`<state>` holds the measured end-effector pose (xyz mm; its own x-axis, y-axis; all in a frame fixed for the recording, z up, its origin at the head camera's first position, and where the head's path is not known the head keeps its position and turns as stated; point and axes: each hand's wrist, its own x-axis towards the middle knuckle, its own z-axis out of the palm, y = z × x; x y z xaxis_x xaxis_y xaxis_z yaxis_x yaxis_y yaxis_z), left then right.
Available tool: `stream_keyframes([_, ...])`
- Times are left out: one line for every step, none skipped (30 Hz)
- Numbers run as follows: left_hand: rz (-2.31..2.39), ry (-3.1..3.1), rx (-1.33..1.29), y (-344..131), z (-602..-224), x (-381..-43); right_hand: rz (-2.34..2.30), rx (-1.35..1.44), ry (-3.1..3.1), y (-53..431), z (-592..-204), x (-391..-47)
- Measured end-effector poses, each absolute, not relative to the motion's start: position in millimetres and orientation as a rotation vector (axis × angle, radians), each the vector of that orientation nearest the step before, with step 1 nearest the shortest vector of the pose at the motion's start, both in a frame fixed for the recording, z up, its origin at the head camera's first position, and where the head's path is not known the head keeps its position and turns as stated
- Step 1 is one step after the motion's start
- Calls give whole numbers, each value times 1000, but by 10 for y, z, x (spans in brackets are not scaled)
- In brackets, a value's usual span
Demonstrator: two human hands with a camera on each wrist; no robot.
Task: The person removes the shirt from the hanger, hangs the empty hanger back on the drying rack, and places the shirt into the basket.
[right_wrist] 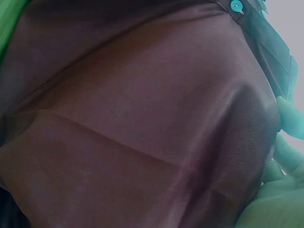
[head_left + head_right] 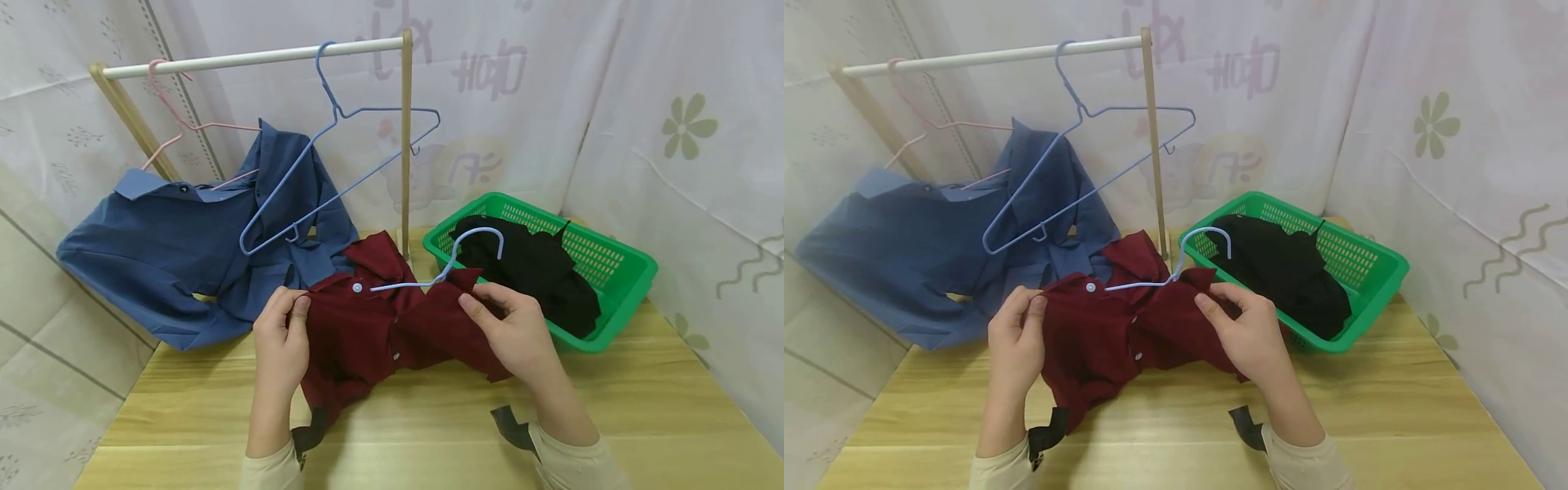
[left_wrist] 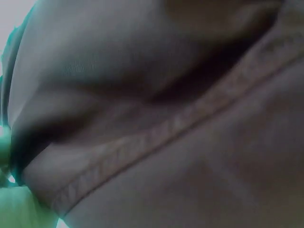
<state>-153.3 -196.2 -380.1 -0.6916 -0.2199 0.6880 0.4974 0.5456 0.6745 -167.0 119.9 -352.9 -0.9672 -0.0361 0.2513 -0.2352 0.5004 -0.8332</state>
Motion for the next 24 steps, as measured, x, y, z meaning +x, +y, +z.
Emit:
stream_keyframes([-1255, -2021, -184, -1956, -3794, -1526, 1450, 248, -2535, 1191, -3527, -1670])
stream_keyframes([-1326, -2020, -144, -1946, -3787, -1522, 1442, 258, -2530, 1184, -3526, -1669])
stream_keyframes([-1400, -2013, -99, -1934, -3778, -1520, 1428, 269, -2530, 1174, -3525, -1667])
stream_keyframes([-1469, -2000, -51, -1919, -3768, -1520, 1419, 281, -2534, 1164, -3523, -1665])
stream_keyframes([-1532, -1981, -2, -1903, -3760, -1524, 1415, 292, -2540, 1153, -3521, -1664])
stream_keyframes([-1603, -1945, 42, -1882, -3746, -1530, 1418, 305, -2547, 1140, -3519, -1664])
stream_keyframes([-1687, -1890, 81, -1859, -3734, -1540, 1427, 319, -2559, 1126, -3519, -1663])
stream_keyframes([-1777, -1816, 110, -1834, -3718, -1554, 1447, 336, -2573, 1110, -3520, -1663])
stream_keyframes([-1862, -1731, 135, -1807, -3701, -1569, 1469, 352, -2590, 1094, -3522, -1664])
stream_keyframes([-1946, -1635, 153, -1780, -3686, -1587, 1496, 363, -2610, 1075, -3526, -1665])
stream_keyframes([-2028, -1529, 164, -1753, -3672, -1606, 1525, 368, -2635, 1056, -3532, -1665])
stream_keyframes([-2107, -1416, 169, -1724, -3658, -1624, 1555, 362, -2663, 1036, -3540, -1663])
stream_keyframes([-2170, -1313, 174, -1700, -3647, -1639, 1576, 350, -2690, 1016, -3549, -1661])
stream_keyframes([-2220, -1225, 179, -1678, -3636, -1653, 1587, 329, -2712, 997, -3558, -1659])
stream_keyframes([-2263, -1146, 179, -1660, -3630, -1665, 1587, 298, -2733, 978, -3565, -1656])
stream_keyframes([-2300, -1066, 183, -1646, -3621, -1671, 1591, 268, -2741, 959, -3571, -1653])
stream_keyframes([-2338, -985, 183, -1637, -3610, -1673, 1594, 234, -2744, 942, -3576, -1650])
stream_keyframes([-2379, -908, 176, -1633, -3598, -1673, 1593, 199, -2740, 928, -3581, -1645])
stream_keyframes([-2419, -827, 168, -1634, -3585, -1671, 1594, 169, -2730, 913, -3584, -1642])
stream_keyframes([-2464, -734, 156, -1639, -3571, -1668, 1597, 145, -2716, 899, -3586, -1638])
stream_keyframes([-2509, -629, 142, -1649, -3556, -1666, 1612, 131, -2699, 884, -3590, -1633])
stream_keyframes([-2549, -520, 133, -1659, -3538, -1660, 1629, 126, -2684, 870, -3595, -1627])
stream_keyframes([-2588, -417, 122, -1673, -3523, -1657, 1642, 125, -2674, 856, -3602, -1618])
stream_keyframes([-2624, -319, 124, -1687, -3508, -1654, 1659, 130, -2665, 842, -3610, -1609])
